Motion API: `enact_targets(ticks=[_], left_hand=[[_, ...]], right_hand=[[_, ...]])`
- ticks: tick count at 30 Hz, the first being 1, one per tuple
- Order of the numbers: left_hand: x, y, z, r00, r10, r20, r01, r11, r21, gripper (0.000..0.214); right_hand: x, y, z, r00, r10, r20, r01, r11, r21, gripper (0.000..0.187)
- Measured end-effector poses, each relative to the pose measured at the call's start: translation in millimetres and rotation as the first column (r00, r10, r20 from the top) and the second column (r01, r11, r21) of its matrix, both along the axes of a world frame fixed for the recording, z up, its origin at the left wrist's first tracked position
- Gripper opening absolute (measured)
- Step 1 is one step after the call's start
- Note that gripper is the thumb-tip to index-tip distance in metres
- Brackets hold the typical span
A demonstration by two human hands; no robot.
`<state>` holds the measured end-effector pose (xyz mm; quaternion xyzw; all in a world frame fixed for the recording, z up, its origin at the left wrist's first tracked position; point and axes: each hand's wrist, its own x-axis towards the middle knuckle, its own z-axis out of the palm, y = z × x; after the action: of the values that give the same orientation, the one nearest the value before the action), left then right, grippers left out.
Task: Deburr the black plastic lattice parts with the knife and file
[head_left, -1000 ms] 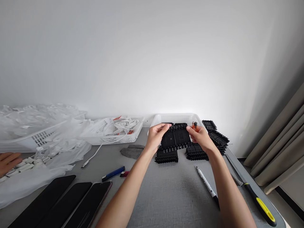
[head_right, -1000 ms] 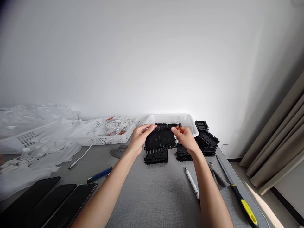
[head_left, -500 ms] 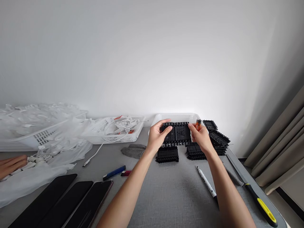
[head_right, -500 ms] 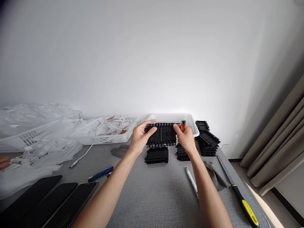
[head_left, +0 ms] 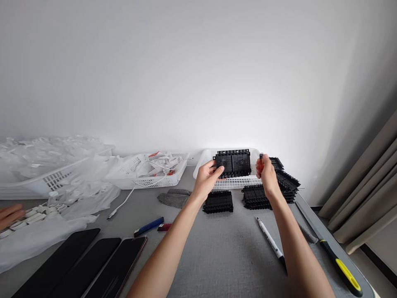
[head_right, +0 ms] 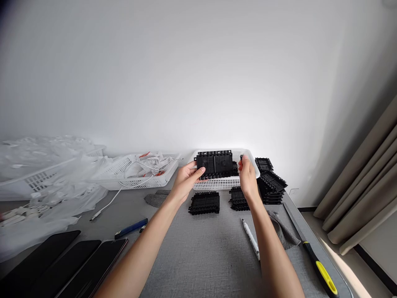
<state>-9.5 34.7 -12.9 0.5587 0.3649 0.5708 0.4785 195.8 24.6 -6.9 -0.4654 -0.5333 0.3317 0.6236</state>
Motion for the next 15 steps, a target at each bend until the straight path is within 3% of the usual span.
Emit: enact_targets(ticks=[6,10,15], left_hand=[[0.0,-3.7,4.4,0.999,0.013,0.05,-0.015,0.999,0.037,0.052],[-1.2,-3.4,5.8,0.994,-0.078,0.071,0.077,0.997,0.018,0.05],[-3.7,0.9,2.8,0.98,-0.161,0.112,0.166,0.986,-0.034,0.046]], right_hand=[[-9.8,-10.4,9.3,0.954,0.191,-0.232,-0.227,0.964,-0.14,0.036],[-10.5,-11.1,10.8,0.955,0.15,-0.257,-0.189,0.973,-0.133,0.034],[-4.2,-4.3,4.4,0.992,0.047,-0.118,-0.065,0.985,-0.159,0.035]])
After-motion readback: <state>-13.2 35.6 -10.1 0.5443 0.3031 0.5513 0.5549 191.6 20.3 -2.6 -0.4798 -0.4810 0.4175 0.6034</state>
